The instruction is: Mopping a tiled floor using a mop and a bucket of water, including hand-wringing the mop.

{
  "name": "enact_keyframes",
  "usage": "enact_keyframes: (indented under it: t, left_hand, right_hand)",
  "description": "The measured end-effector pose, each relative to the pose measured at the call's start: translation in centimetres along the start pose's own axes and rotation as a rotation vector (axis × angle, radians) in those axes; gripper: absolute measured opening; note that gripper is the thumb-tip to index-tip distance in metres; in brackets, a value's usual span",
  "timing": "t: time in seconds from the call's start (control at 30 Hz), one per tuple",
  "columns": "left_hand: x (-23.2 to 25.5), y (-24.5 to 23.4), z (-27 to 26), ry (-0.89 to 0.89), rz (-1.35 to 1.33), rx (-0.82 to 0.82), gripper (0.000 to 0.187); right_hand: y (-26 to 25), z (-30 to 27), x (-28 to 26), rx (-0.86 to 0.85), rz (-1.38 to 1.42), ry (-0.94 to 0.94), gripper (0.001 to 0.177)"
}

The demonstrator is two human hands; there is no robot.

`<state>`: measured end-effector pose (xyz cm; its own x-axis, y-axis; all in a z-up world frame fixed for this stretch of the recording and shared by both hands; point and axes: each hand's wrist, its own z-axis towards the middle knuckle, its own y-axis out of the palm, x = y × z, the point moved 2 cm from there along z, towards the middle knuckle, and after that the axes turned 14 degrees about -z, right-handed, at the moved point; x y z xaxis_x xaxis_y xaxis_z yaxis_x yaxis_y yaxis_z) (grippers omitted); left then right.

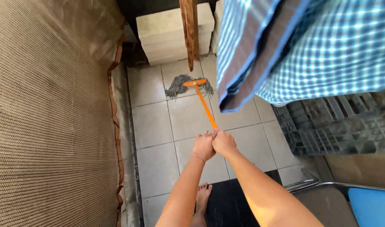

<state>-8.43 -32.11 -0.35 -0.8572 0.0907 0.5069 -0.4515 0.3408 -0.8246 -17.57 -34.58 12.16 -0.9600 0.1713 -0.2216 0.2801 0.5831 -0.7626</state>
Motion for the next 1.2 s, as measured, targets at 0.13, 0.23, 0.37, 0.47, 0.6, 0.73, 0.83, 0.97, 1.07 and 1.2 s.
enact_keyframes:
  t: [0.13,0.23,0.37,0.47,0.6,0.73,0.83,0.97,1.07,1.2]
  left_hand:
    - [2.6,4.0,-2.3,-0.007,0.013,-0.077,0.068]
    - [4.5,10.1,-4.3,0.04,0.036,-0.093,0.056]
    - [8.5,18.3,-7.2,0.164,0.125,-0.107,0.039]
    - [17.7,15.9,-14.2,0.251,0.177,-0.045,0.017]
    - [25.5,15.4,-22.5,0.407,0.194,-0.166,0.01]
    - [27.2,17.0,-25.5,0.391,0.164,-0.295,0.017]
    - [24.9,17.3,-22.9,0.351,0.157,-0.252,0.013]
    - [20.6,15.4,-19.2,0.296,0.077,-0.063,0.016]
    - [14.9,16.5,-13.8,0.207,0.094,0.043,0.026]
    - [10.7,12.7,-6.7,0.096,0.081,-0.029,0.029]
  right_hand:
    - [1.7,-2.8,4.1,-0.093,-0.121,0.01,0.05]
    - [3.7,-6.9,8.7,-0.12,-0.158,-0.003,0.049]
    - [2.8,-16.8,14.4,-0.135,-0.143,-0.066,0.056]
    - [7.7,-20.1,21.3,-0.163,-0.229,-0.014,0.054]
    - [15.6,-24.6,30.8,-0.097,-0.224,-0.03,0.067]
    - [15.4,-28.2,31.5,-0.329,-0.211,0.127,0.063]
    - [12.6,-26.5,28.8,-0.315,-0.159,0.136,0.06]
    - [11.2,-21.1,25.6,-0.206,0.096,0.069,0.061]
    - [1.3,-23.3,17.3,-0.159,0.352,0.268,0.05]
    - [3.2,-11.4,15.4,-0.147,0.472,0.255,0.053]
